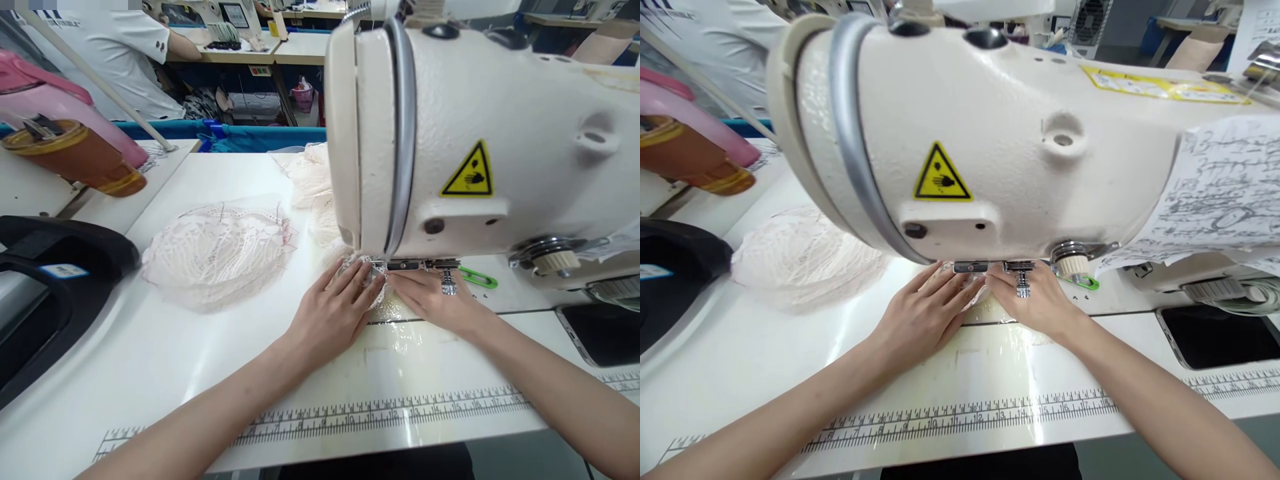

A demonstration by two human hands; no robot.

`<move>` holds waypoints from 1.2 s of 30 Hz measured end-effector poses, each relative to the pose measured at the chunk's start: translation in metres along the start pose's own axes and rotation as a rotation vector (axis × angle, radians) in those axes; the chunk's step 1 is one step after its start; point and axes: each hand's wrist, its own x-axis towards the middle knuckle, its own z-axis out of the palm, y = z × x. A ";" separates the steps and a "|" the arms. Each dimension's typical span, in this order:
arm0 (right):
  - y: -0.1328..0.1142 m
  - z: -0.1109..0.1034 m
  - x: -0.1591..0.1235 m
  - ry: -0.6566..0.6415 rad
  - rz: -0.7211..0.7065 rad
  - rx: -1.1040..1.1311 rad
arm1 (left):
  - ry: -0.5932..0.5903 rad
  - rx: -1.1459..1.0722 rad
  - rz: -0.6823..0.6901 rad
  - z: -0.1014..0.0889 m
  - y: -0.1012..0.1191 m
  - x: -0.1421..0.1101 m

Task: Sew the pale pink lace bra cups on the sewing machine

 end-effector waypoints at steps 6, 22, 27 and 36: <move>0.002 0.004 -0.003 0.075 -0.091 -0.160 | 0.019 0.028 0.128 0.001 -0.007 -0.004; -0.018 0.014 0.004 0.088 -0.173 -0.085 | 0.032 0.099 0.205 -0.004 -0.027 -0.004; -0.015 0.018 0.003 0.102 -0.192 -0.031 | -0.006 0.101 0.133 -0.003 -0.024 -0.006; -0.017 0.020 0.002 0.107 -0.181 -0.028 | 0.036 0.050 0.162 -0.003 -0.024 -0.005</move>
